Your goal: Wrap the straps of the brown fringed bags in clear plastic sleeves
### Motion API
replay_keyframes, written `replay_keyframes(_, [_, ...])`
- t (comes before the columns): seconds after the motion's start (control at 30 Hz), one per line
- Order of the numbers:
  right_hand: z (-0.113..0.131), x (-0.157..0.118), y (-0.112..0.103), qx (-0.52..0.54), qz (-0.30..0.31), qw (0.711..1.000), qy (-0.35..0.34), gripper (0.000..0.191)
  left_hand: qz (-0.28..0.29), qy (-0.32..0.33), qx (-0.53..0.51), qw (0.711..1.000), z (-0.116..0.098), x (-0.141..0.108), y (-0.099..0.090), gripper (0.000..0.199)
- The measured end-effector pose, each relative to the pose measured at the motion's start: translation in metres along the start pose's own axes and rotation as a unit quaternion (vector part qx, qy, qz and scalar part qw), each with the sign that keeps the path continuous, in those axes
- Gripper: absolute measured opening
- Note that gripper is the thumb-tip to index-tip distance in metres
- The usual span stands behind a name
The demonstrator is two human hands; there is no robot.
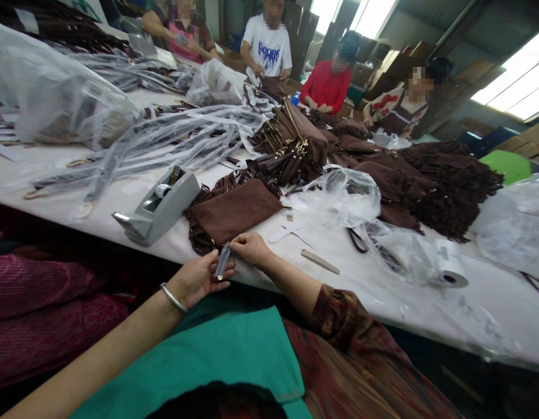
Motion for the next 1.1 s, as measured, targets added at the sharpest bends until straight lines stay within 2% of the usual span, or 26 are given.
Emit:
replay_keyframes(0.27, [0.0,-0.002,0.002,-0.034,-0.02,0.999,-0.018,0.014,0.03,-0.04,-0.085,0.995,0.004,0.006,0.012,0.019])
replay_keyframes(0.37, [0.005,-0.009,-0.005,-0.046,-0.041,0.997,-0.048,0.013,0.005,-0.002,-0.063,0.998,0.005,0.007,0.014,0.017])
replay_keyframes(0.43, [0.009,-0.017,-0.014,-0.056,-0.078,0.989,-0.116,0.014,-0.017,0.052,-0.032,0.998,0.006,0.008,0.013,0.015])
replay_keyframes(0.53, [0.017,-0.032,-0.026,-0.064,-0.093,0.953,-0.282,0.02,-0.041,0.111,0.013,0.993,0.009,0.007,0.011,0.016])
replay_keyframes(0.6, [0.022,-0.038,-0.027,-0.092,-0.06,0.915,-0.388,0.024,-0.055,0.134,0.039,0.989,0.012,0.007,0.008,0.018])
replay_keyframes(0.67, [0.025,-0.04,-0.024,-0.149,-0.021,0.866,-0.477,0.026,-0.066,0.157,0.065,0.983,0.014,0.007,0.005,0.021])
replay_keyframes(0.77, [0.03,-0.035,-0.016,-0.205,0.021,0.801,-0.562,0.024,-0.089,0.193,0.116,0.97,0.015,0.006,0.001,0.025])
replay_keyframes(0.83, [0.032,-0.03,-0.012,-0.206,0.036,0.786,-0.582,0.023,-0.087,0.206,0.132,0.966,0.013,0.002,-0.001,0.025])
replay_keyframes(0.93, [0.032,-0.025,-0.008,-0.183,0.035,0.791,-0.583,0.021,-0.025,0.181,0.083,0.98,0.009,-0.004,-0.003,0.023])
replay_keyframes(1.03, [0.029,-0.025,-0.006,-0.163,0.028,0.805,-0.57,0.02,0.041,0.103,0.015,0.994,0.006,-0.006,-0.006,0.02])
replay_keyframes(1.1, [0.026,-0.027,-0.005,-0.156,0.031,0.817,-0.555,0.019,0.061,0.045,-0.005,0.997,0.006,-0.004,-0.009,0.015])
Point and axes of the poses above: each hand's wrist, its own x-axis towards the middle knuckle, its own y-axis out of the palm, z = x × y, the point moved 4 cm from there along x, towards the middle knuckle, and after that the axes turned 12 degrees about -z, right-handed, at the moved point
